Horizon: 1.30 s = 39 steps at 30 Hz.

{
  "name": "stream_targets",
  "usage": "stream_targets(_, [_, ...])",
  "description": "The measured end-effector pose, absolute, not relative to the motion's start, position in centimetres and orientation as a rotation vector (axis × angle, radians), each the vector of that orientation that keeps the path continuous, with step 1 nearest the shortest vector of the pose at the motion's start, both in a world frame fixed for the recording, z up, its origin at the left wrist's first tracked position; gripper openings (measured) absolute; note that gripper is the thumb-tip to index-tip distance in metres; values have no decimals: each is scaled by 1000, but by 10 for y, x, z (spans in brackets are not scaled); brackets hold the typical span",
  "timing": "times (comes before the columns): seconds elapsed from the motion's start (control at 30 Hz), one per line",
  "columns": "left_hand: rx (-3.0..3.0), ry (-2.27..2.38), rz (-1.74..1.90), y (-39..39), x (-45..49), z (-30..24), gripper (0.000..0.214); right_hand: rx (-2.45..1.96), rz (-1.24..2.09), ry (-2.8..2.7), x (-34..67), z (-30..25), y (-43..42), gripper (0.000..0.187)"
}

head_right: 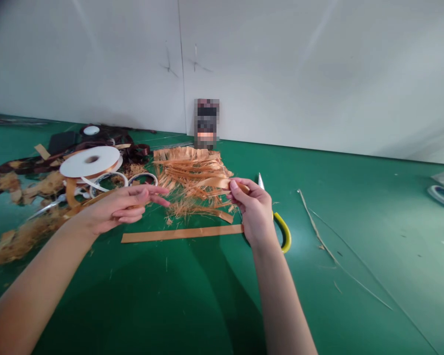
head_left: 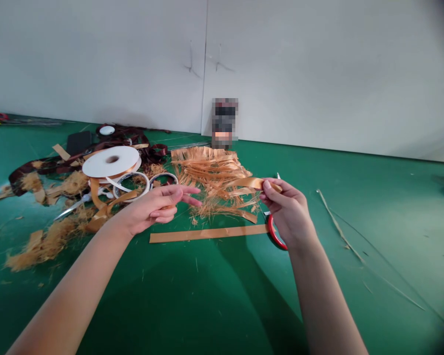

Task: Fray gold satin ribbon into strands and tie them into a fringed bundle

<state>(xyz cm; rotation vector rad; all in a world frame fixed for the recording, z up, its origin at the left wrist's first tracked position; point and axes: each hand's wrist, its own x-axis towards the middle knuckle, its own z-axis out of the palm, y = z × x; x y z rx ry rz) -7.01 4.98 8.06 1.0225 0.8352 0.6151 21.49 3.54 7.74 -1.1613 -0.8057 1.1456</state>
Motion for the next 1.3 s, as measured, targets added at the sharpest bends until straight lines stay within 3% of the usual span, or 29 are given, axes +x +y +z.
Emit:
stream_targets(0.17, [1278, 867, 327, 47, -70, 84, 21, -1188, 1130, -842, 213, 78, 34, 19])
stream_targets(0.47, [997, 623, 1148, 51, -59, 63, 25, -1209, 1158, -885, 206, 78, 31, 23])
stream_targets(1.0, [388, 497, 1376, 47, -59, 79, 31, -1208, 1058, -930, 207, 73, 29, 16])
stream_targets(1.3, [869, 753, 1379, 52, -90, 84, 31, -1181, 1061, -839, 211, 77, 28, 13])
